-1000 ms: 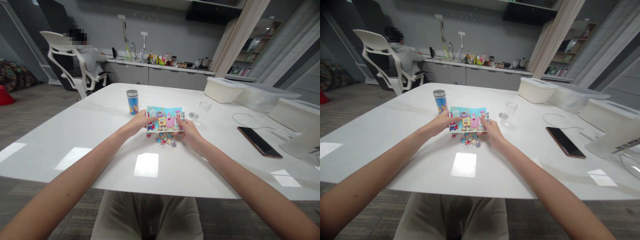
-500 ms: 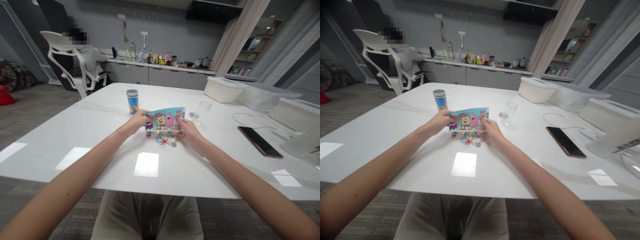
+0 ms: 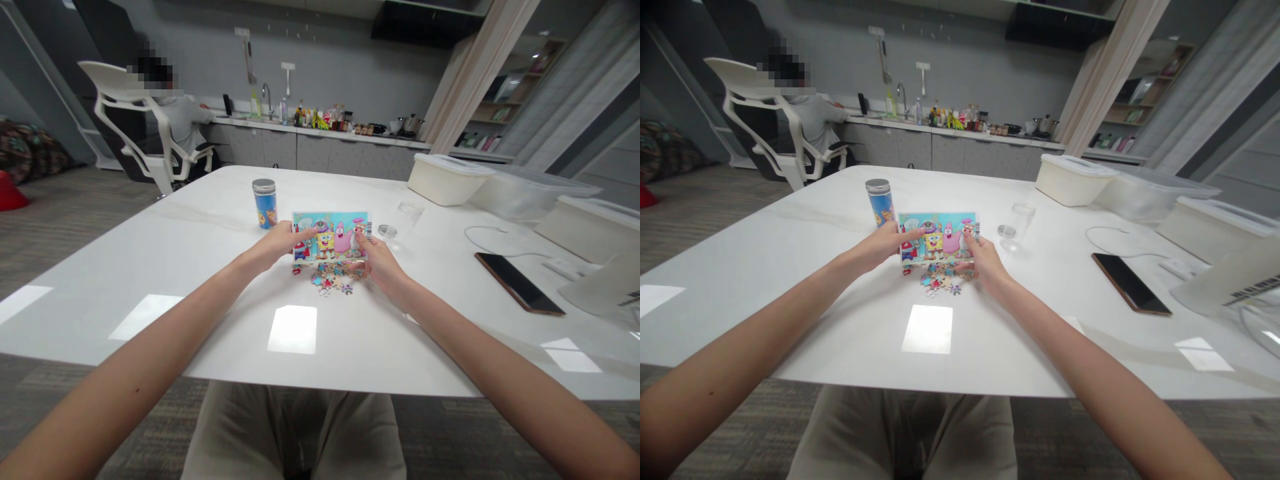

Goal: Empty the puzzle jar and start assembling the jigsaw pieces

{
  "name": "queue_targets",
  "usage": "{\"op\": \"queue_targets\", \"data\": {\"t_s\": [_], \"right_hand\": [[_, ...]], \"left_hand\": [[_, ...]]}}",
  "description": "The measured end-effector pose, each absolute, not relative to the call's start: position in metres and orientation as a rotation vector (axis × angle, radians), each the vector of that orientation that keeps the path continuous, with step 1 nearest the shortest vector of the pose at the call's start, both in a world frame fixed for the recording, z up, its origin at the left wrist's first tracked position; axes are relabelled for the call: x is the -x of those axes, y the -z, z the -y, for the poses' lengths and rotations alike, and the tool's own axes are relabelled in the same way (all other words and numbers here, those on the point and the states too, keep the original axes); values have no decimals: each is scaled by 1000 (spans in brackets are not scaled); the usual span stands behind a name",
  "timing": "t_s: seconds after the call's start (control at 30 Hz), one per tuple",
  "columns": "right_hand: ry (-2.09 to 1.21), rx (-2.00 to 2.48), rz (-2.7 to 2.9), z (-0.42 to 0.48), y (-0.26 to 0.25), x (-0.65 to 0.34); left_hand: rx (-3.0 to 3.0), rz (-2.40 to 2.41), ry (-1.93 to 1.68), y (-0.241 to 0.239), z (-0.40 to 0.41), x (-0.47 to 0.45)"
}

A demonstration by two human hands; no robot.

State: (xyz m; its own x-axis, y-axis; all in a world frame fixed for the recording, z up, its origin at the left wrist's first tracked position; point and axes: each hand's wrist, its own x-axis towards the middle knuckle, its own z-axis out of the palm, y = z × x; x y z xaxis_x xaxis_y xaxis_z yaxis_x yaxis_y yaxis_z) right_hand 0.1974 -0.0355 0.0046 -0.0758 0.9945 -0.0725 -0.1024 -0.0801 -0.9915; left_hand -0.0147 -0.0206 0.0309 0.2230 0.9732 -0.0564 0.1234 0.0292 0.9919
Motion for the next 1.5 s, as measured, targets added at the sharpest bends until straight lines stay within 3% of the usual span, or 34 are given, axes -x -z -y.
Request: {"op": "queue_targets", "data": {"t_s": [0.8,1.0,1.23,1.5], "right_hand": [[-1259,1169,1270,33,-3,-198],[-949,1142,1571,25,5,-203],[-448,1043,2338,39,6,-202],[-527,996,2743,49,9,-196]], "left_hand": [[-1410,-1063,-1113,-25,13,17],[-1339,-1141,-1189,-47,14,37],[-1432,-1401,-822,-67,6,104],[-1784,-1910,-145,-55,0,159]]}}
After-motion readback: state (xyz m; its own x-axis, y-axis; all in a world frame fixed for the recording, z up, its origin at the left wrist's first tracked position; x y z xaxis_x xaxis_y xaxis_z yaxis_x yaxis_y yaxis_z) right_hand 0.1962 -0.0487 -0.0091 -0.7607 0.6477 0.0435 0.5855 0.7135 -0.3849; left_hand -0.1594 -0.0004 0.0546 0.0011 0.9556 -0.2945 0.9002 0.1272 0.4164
